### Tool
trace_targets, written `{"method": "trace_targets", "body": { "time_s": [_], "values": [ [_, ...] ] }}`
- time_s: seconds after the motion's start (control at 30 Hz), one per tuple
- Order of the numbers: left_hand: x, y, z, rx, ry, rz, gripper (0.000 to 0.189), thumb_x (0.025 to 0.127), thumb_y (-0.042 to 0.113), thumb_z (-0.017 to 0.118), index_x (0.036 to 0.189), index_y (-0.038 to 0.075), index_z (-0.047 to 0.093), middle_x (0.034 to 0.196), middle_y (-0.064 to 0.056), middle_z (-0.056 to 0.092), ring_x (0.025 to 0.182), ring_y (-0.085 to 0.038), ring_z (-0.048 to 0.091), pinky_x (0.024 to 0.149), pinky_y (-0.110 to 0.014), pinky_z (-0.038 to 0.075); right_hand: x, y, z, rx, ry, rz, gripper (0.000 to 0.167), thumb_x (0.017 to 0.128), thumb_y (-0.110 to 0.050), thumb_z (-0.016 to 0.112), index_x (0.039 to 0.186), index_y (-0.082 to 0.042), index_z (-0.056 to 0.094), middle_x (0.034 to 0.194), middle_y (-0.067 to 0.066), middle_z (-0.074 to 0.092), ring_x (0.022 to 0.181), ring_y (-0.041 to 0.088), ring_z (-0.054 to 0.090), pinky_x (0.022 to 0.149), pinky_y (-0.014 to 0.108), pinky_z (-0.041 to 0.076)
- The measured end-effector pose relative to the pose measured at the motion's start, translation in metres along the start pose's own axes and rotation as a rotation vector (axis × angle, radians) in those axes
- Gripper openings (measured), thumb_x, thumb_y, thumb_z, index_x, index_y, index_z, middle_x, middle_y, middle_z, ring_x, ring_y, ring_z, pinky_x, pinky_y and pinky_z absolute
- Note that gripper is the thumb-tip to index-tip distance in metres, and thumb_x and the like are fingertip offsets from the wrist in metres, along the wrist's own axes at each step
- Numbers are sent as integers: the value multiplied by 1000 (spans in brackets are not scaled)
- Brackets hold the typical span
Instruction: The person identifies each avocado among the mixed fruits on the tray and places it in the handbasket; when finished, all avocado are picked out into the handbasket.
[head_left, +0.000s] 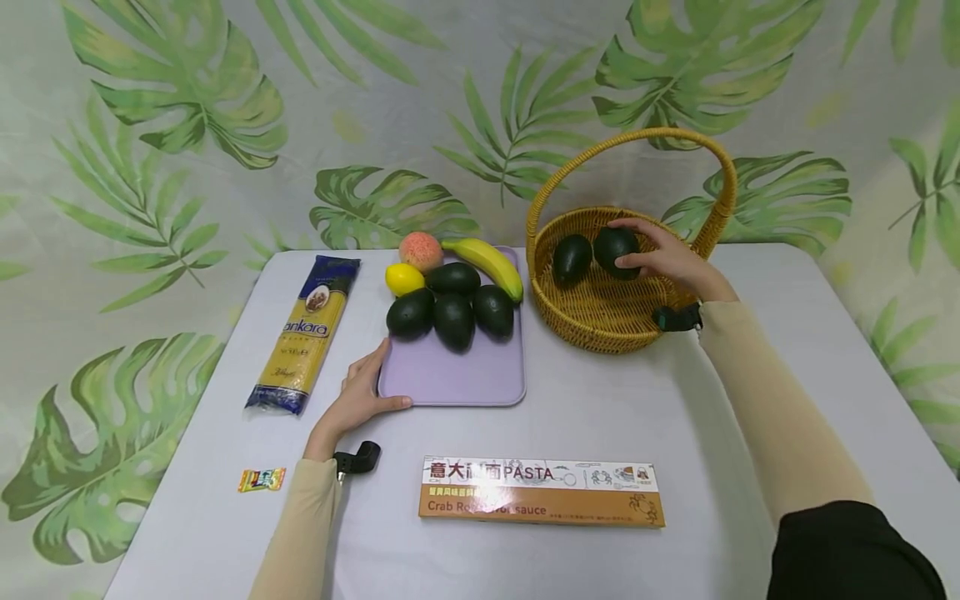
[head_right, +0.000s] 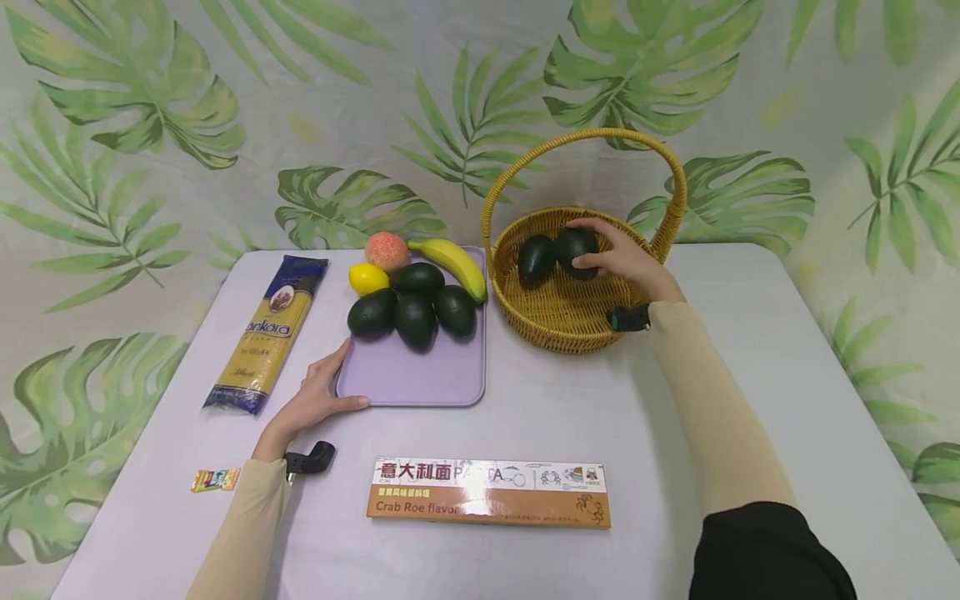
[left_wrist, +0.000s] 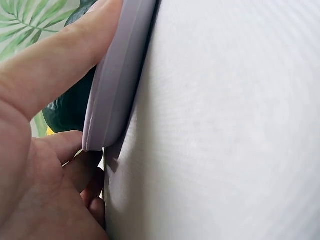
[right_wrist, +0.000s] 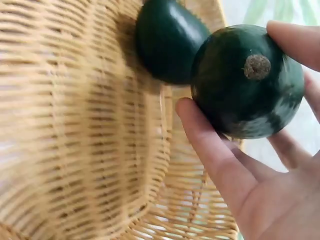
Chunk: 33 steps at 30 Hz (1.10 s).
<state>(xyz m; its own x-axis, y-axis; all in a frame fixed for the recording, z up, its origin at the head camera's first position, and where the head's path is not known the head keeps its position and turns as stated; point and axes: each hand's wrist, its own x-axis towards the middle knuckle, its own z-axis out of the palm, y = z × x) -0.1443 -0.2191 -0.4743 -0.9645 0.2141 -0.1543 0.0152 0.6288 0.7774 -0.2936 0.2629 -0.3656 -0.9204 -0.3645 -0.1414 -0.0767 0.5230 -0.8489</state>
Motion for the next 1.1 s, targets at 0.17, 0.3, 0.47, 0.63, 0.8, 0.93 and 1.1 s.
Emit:
{"method": "trace_targets", "body": {
  "time_s": [0.17, 0.3, 0.47, 0.63, 0.8, 0.93, 1.1],
  "values": [
    [-1, 0, 0, -1, 0, 2, 109, 76, 32, 81, 155, 11, 9, 157, -16, 15, 139, -34, 8, 108, -60, 8, 14, 0, -5, 86, -2, 79, 64, 96, -17, 59, 151, -17, 26, 158, 9, 3, 79, 14, 45, 63, 28, 45],
    [-1, 1, 0, -9, -6, -2, 109, 76, 32, 81, 155, 11, 9, 157, -16, 15, 139, -34, 7, 107, -60, 8, 22, 1, -3, 122, 26, 114, 65, 96, -14, 57, 152, -15, 24, 158, 10, 0, 101, 21, 44, 73, 33, 48],
    [-1, 1, 0, -8, -5, -7, 109, 76, 32, 81, 155, 12, 8, 157, -16, 14, 139, -34, 7, 107, -60, 10, 29, 6, 7, 77, 63, 124, 66, 95, -11, 58, 151, -9, 24, 158, 15, 2, 126, 38, 34, 89, 50, 44],
    [-1, 1, -1, -6, -1, 0, 108, 77, 32, 80, 155, 12, 8, 157, -16, 15, 139, -34, 8, 107, -60, 11, 31, 7, 16, 66, 74, 137, 64, 96, -6, 54, 151, -5, 22, 157, 20, 5, 132, 44, 27, 96, 59, 37],
    [1, 1, 0, -2, -4, -8, 109, 77, 33, 80, 155, 12, 8, 157, -15, 15, 139, -34, 7, 107, -60, 9, 30, 8, 16, 4, 64, 119, 63, 95, -2, 52, 151, -3, 23, 156, 23, 7, 134, 43, 25, 98, 57, 34],
    [1, 1, 0, -3, -4, -10, 109, 76, 34, 81, 155, 13, 8, 157, -15, 14, 139, -34, 7, 107, -60, 9, 28, 9, 13, -56, 66, 99, 62, 94, -3, 53, 150, -1, 27, 155, 24, 12, 135, 43, 23, 99, 57, 31],
    [0, 0, 0, 5, 0, -15, 109, 77, 34, 80, 155, 13, 8, 158, -14, 14, 140, -33, 6, 108, -60, 9, 21, 9, 9, -65, 65, 107, 59, 96, -6, 52, 149, -3, 28, 153, 25, 17, 115, 43, 45, 90, 51, 43]
  ]
}}
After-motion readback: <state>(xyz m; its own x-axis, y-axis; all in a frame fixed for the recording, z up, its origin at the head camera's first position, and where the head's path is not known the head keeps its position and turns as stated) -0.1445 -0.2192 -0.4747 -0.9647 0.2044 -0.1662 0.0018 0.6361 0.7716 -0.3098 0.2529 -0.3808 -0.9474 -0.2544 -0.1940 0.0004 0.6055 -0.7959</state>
